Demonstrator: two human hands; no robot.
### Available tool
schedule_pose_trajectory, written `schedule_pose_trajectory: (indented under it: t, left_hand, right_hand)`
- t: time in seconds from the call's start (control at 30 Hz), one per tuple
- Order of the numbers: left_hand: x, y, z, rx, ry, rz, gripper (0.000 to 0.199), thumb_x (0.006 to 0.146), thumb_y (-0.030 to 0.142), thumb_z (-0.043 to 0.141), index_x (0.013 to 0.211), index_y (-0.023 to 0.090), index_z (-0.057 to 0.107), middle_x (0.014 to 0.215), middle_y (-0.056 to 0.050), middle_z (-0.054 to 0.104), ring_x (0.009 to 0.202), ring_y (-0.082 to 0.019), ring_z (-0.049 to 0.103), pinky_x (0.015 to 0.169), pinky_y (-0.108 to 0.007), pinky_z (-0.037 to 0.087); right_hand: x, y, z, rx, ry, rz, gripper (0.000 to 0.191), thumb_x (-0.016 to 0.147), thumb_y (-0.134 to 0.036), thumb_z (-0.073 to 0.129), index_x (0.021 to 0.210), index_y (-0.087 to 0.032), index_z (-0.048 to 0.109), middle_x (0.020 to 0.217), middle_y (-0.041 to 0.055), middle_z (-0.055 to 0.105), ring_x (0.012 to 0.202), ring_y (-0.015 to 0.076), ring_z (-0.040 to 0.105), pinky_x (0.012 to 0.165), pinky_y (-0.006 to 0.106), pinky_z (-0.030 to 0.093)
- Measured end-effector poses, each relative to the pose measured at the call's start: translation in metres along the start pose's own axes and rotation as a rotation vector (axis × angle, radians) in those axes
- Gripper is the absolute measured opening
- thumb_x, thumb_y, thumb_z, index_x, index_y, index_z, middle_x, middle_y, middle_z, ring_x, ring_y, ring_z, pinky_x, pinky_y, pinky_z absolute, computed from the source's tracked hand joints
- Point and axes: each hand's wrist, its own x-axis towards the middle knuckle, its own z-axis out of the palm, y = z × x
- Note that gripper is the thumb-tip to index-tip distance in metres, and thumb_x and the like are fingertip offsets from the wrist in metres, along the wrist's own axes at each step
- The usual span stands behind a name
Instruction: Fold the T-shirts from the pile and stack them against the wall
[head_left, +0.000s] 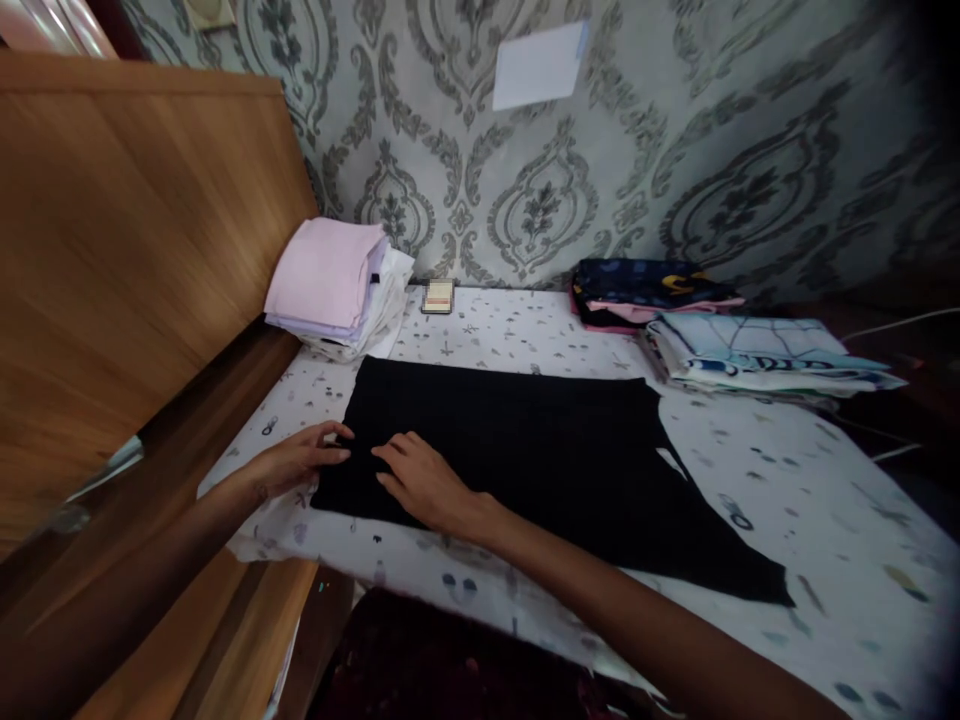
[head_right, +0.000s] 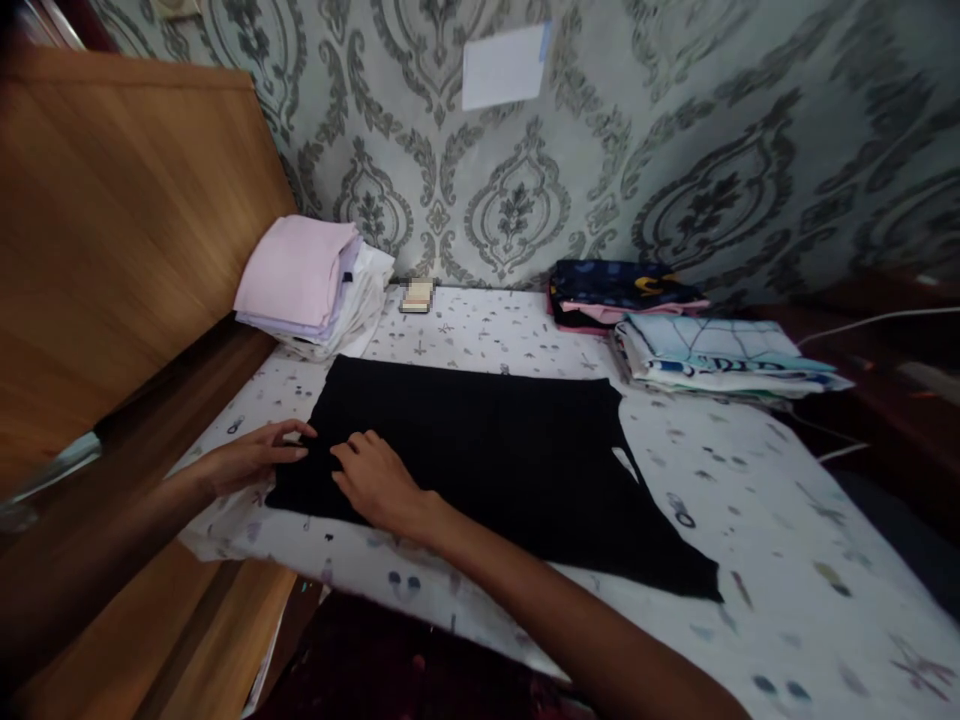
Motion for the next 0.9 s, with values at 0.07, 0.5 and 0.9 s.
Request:
schedule_pose_trajectory:
  t: [0.07, 0.5, 0.9]
  left_hand:
    - [-0.004, -0.002, 0.000, -0.027, 0.020, -0.003, 0.061, 0.061, 0.046, 0.087, 0.109, 0.024, 0.057, 0.073, 0.008, 0.050, 0.055, -0.006, 0.043, 0.046, -0.019, 0.026]
    - [-0.017, -0.021, -0.001, -0.007, 0.002, 0.032, 0.076, 0.066, 0.040, 0.083, 0.132, 0.025, 0.049, 0.074, 0.007, 0.050, 0.056, -0.008, 0.039, 0.046, -0.022, 0.027]
    - [-0.009, -0.024, 0.008, 0.101, 0.133, 0.068, 0.072, 0.072, 0.061, 0.074, 0.126, 0.021, 0.047, 0.057, 0.011, 0.045, 0.042, -0.007, 0.037, 0.039, -0.019, 0.023]
  right_hand:
    - [0.017, -0.006, 0.005, 0.008, -0.010, 0.027, 0.032, 0.098, -0.025, 0.055, 0.126, -0.011, 0.062, 0.116, 0.0148, 0.066, 0.111, 0.0252, 0.060, 0.101, 0.042, 0.045]
    - [0.043, -0.006, 0.035, 0.185, 0.120, 0.114, 0.009, 0.094, -0.017, 0.059, 0.100, -0.017, 0.066, 0.098, 0.0061, 0.066, 0.094, 0.0191, 0.057, 0.084, 0.032, 0.045]
    - [0.043, -0.008, 0.036, 0.221, 0.208, 0.130, 0.016, 0.095, -0.012, 0.053, 0.102, -0.015, 0.068, 0.100, 0.0082, 0.065, 0.098, 0.0205, 0.056, 0.089, 0.034, 0.046]
